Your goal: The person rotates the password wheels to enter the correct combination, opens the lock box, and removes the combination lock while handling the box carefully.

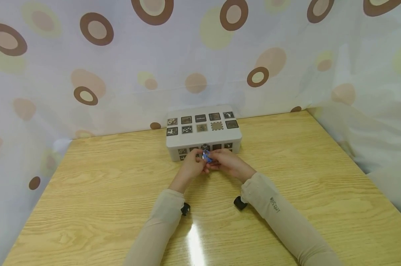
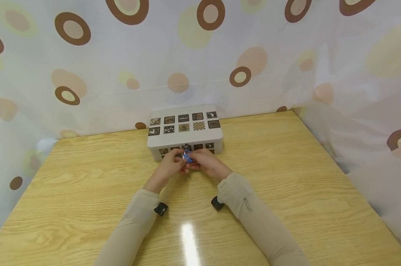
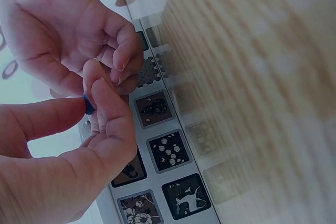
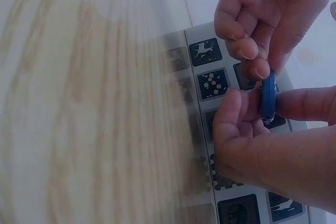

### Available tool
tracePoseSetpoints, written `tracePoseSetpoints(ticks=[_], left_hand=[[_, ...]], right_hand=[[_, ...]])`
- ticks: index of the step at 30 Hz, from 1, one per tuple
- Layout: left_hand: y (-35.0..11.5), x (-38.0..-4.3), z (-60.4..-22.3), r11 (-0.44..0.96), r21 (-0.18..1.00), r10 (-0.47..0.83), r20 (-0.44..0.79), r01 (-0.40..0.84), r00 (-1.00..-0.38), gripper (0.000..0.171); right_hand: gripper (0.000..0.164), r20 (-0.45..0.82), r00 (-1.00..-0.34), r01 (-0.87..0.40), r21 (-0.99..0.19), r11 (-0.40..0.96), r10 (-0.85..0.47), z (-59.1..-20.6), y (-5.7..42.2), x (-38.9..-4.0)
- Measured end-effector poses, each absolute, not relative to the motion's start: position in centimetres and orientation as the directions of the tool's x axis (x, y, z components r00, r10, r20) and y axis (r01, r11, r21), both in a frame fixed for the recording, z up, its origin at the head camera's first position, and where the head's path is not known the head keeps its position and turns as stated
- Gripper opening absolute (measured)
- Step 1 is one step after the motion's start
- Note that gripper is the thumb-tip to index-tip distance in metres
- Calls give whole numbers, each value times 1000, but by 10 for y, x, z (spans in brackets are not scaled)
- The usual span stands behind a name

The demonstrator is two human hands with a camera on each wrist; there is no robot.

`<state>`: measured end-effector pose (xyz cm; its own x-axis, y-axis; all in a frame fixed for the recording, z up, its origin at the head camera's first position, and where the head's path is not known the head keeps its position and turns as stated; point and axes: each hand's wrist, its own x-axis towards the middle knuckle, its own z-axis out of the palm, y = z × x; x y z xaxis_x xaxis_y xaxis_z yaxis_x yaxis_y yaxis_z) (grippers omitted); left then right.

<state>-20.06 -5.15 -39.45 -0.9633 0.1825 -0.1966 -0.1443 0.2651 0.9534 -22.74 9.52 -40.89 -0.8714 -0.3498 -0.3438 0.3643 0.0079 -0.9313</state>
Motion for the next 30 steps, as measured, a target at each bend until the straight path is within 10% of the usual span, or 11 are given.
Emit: tracePoseSetpoints(ticks=[30], left_hand=[[-53,-201,-394,280,951,187,-192,-135,-964,40]], right_hand=[[39,-335,-870,361,-933,-4,-361,-406,94,-225]])
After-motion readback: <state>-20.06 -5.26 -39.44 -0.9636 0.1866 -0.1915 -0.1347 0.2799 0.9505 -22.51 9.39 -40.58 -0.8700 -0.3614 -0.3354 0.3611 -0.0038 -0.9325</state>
